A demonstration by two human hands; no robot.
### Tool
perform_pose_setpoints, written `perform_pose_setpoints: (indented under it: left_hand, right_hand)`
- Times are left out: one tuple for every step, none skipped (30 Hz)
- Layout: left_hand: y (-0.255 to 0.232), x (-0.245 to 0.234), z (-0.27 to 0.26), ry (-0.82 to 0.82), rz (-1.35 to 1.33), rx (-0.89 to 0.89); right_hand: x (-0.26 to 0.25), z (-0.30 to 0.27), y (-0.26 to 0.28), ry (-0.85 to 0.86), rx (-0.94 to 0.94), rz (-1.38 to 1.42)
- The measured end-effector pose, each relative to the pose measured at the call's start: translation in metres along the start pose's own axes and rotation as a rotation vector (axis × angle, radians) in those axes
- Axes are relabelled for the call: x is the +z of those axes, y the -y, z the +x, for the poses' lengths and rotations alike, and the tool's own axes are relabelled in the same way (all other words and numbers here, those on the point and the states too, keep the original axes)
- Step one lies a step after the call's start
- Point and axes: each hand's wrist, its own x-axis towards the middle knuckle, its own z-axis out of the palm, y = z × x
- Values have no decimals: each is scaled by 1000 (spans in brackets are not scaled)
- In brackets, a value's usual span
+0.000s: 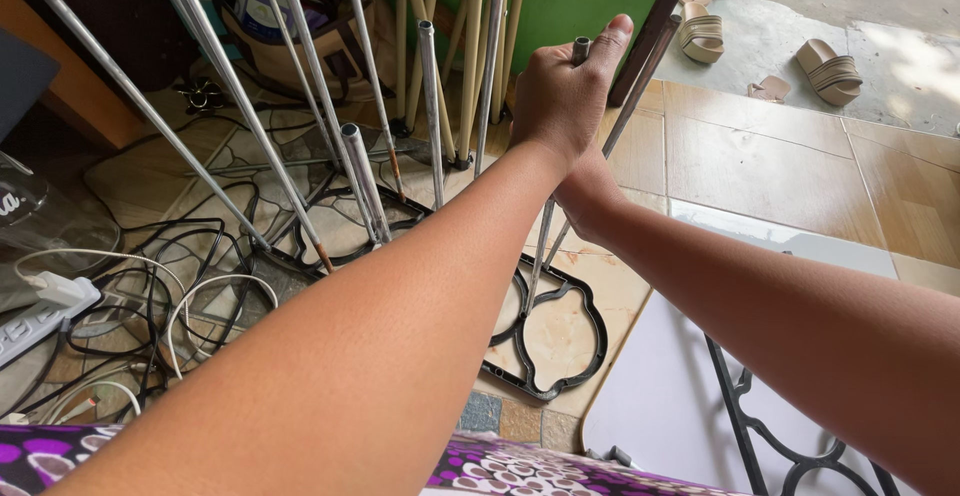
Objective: The person assembles a metal drying rack by inserting vertical poles into a base frame and then attaching a top frame. They secure the structure by inserting small metal pins into the joints to lock the components together.
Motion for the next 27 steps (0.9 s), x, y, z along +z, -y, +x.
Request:
perform_pose_setpoints:
  left_hand:
    - [1, 0, 0, -8, 2, 12]
    - [2, -1, 2, -7, 3, 12]
    - [3, -2, 4, -6, 4, 12]
    - [4, -2, 5, -5, 5, 10]
    - [4, -3, 6, -14, -3, 16]
    - [5, -2, 7, -22, -12, 22]
    - [6, -2, 7, -31, -21, 28]
    - [8, -2, 7, -30, -18, 29]
    - [9, -2, 8, -28, -15, 30]
    - [10, -2, 9, -28, -12, 31]
    - [11, -2, 10, -26, -11, 25]
    - [12, -2, 10, -25, -8, 18]
    - [13, -3, 11, -25, -6, 11]
    - [14, -4, 12, -35, -11, 19]
    - [15, -5, 13, -46, -16, 28]
    - [16, -6, 13, -56, -22, 36]
    - [17, -7, 13, -55, -15, 30]
    - [17, -8, 14, -54, -7, 25]
    - [18, -8, 14, -53, 0, 20]
    - [18, -9, 15, -58, 3, 19]
    - [18, -9, 16, -63, 7, 18]
    - [18, -10, 16, -67, 11, 15]
    - [19, -11, 15, -69, 8, 17]
    - [19, -11, 15, -71, 5, 19]
    - [19, -12, 14, -72, 1, 21]
    - [19, -12, 14, -72, 1, 24]
    - [19, -11, 15, -71, 0, 27]
  right_hand:
    - [1, 0, 0, -2, -11, -8]
    - [3, 1, 0, -4, -24, -15]
    - [4, 3, 0, -1, -27, 5]
    - [5, 4, -1, 1, -29, 24]
    - [5, 5, -1, 4, -31, 43]
    - [4, 5, -3, 5, -21, 29]
    - [3, 6, -4, 7, -11, 15]
    - [3, 7, -6, 8, -2, 1]
    - [2, 7, -8, 9, -3, 1]
    - [2, 8, -10, 11, -4, 1]
    - [1, 10, -11, 13, -5, 1]
    - [1, 11, -13, 8, -10, 2]
    - [1, 12, -14, 3, -15, 4]
    - [2, 14, -16, -2, -20, 5]
    - [3, 15, -17, -11, -4, 1]
    - [4, 16, -18, -21, 11, -4]
    - [4, 17, -20, -31, 27, -10]
    - [5, 18, -21, -35, 24, -25]
    - [5, 19, -21, -38, 21, -40]
    - [5, 20, -22, -41, 18, -54]
    - [6, 21, -22, -40, 16, -35]
    - [6, 21, -23, -39, 15, -16]
    - [7, 21, -24, -38, 15, 3]
    - [7, 20, -24, -44, 19, 2]
    - [8, 19, -25, -50, 22, 1]
    - [8, 20, -25, -56, 24, 0]
    - [7, 20, -25, -57, 32, -16]
